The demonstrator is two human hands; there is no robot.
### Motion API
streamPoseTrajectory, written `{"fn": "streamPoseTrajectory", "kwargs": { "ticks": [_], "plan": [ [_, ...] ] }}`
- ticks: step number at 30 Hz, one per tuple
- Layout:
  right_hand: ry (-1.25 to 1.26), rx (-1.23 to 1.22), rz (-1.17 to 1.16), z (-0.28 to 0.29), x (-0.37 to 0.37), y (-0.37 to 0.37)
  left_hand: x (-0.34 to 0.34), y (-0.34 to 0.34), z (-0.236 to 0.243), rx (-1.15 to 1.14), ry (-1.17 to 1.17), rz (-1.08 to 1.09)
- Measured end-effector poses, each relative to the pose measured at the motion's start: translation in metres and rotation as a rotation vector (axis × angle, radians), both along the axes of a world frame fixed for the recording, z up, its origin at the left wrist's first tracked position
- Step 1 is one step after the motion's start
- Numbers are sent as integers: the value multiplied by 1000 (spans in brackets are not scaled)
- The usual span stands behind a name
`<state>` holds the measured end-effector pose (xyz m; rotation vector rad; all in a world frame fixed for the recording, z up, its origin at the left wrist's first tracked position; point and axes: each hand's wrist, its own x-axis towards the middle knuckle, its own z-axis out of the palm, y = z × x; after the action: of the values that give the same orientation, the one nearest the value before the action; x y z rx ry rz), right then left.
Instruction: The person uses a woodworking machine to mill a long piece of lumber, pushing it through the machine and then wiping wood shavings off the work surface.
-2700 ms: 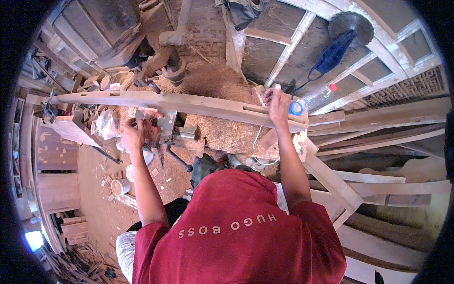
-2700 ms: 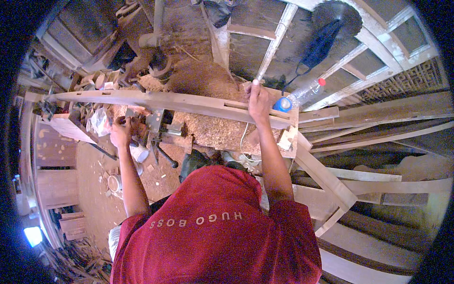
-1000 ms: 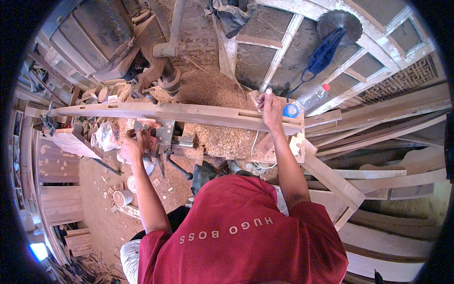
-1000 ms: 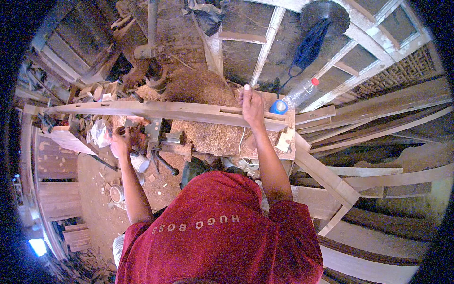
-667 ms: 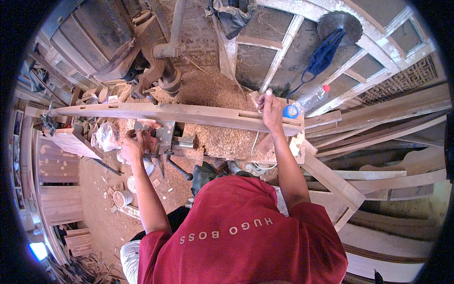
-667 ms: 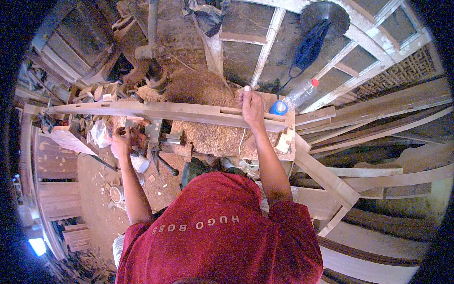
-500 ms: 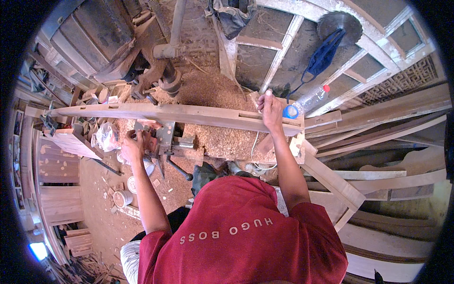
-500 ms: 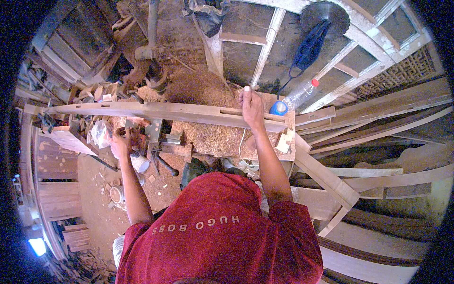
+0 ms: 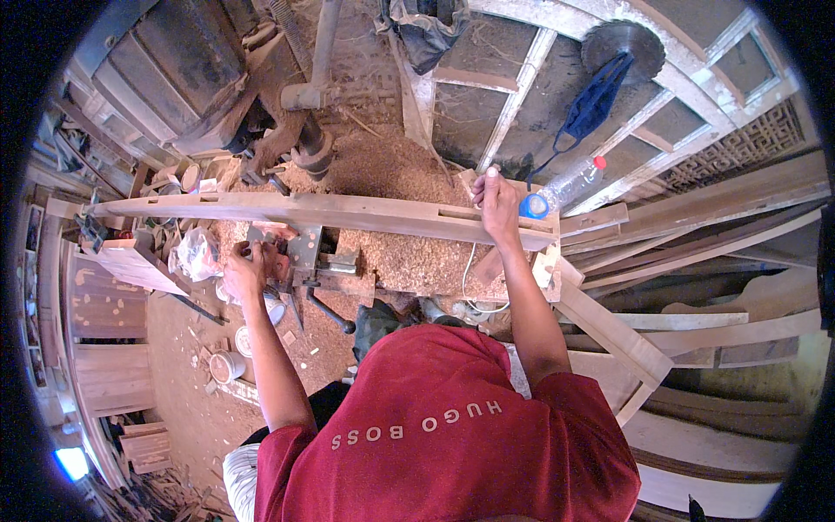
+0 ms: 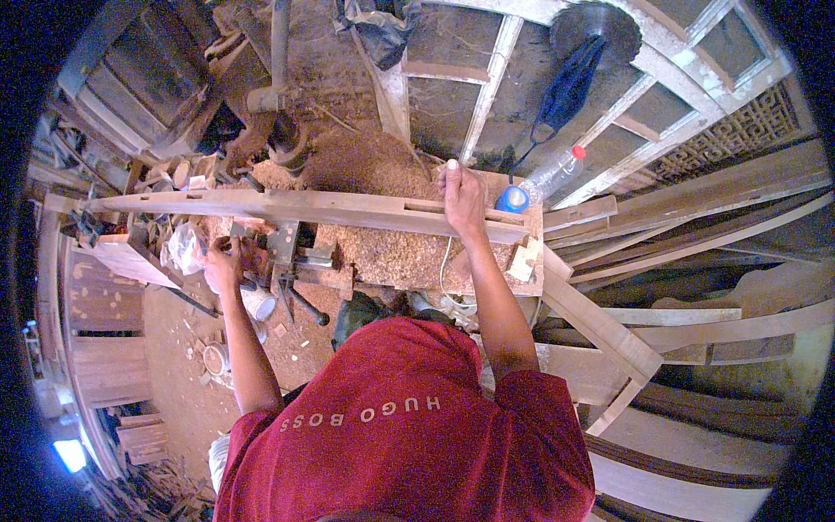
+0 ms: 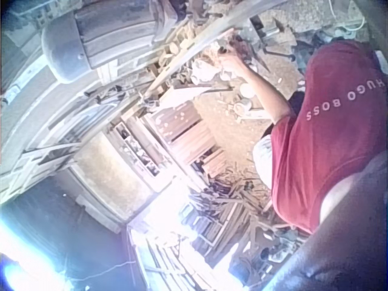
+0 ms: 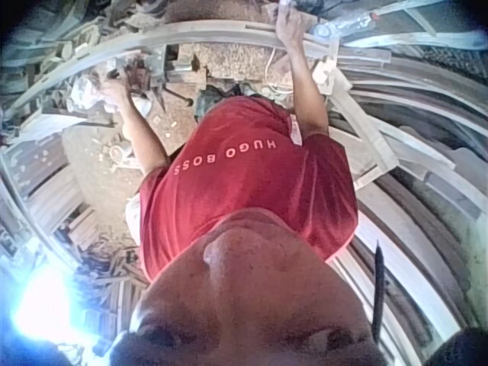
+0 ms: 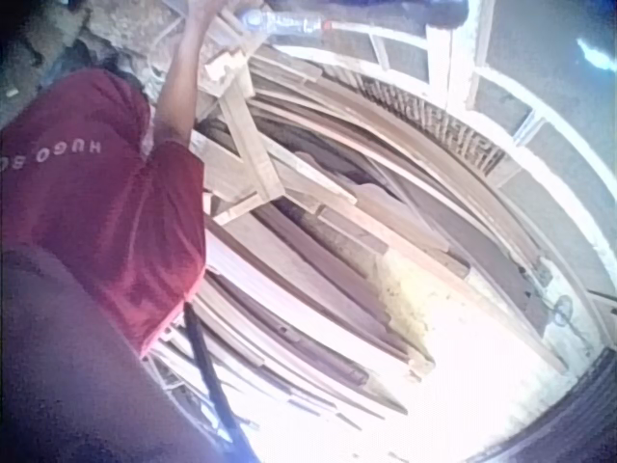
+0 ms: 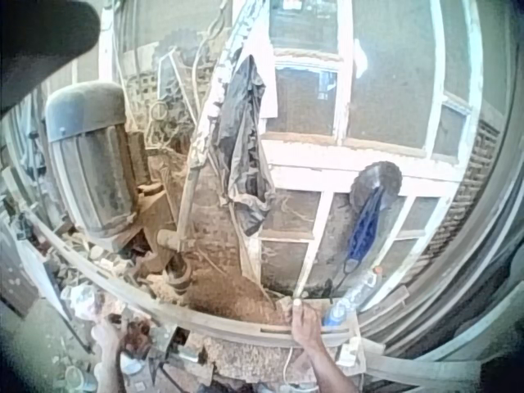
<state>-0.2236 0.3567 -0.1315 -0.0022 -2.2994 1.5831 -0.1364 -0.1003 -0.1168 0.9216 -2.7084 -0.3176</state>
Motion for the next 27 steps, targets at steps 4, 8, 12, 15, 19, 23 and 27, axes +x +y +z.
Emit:
{"fn": "streamPoseTrajectory", "kwargs": {
  "ticks": [4,8,12,15,19,23,27],
  "plan": [
    [10,-3,0,-2,-1,0,1,3,3,-16,-3,4],
    [21,1,2,-1,-1,0,2,1,-3,-71,40,3],
    [19,12,2,-5,-3,2,0,-1,-3,-43,38,-11],
    [6,14,3,-4,-2,1,0,-3,-5,-32,34,-17],
    [-1,2,2,-2,-1,0,-1,-4,-6,-28,21,-15],
    [12,10,6,-3,-2,1,-1,-2,-2,2,21,-15],
    [12,4,6,-3,-2,1,0,-1,-3,-29,46,-21]
  ]
}}
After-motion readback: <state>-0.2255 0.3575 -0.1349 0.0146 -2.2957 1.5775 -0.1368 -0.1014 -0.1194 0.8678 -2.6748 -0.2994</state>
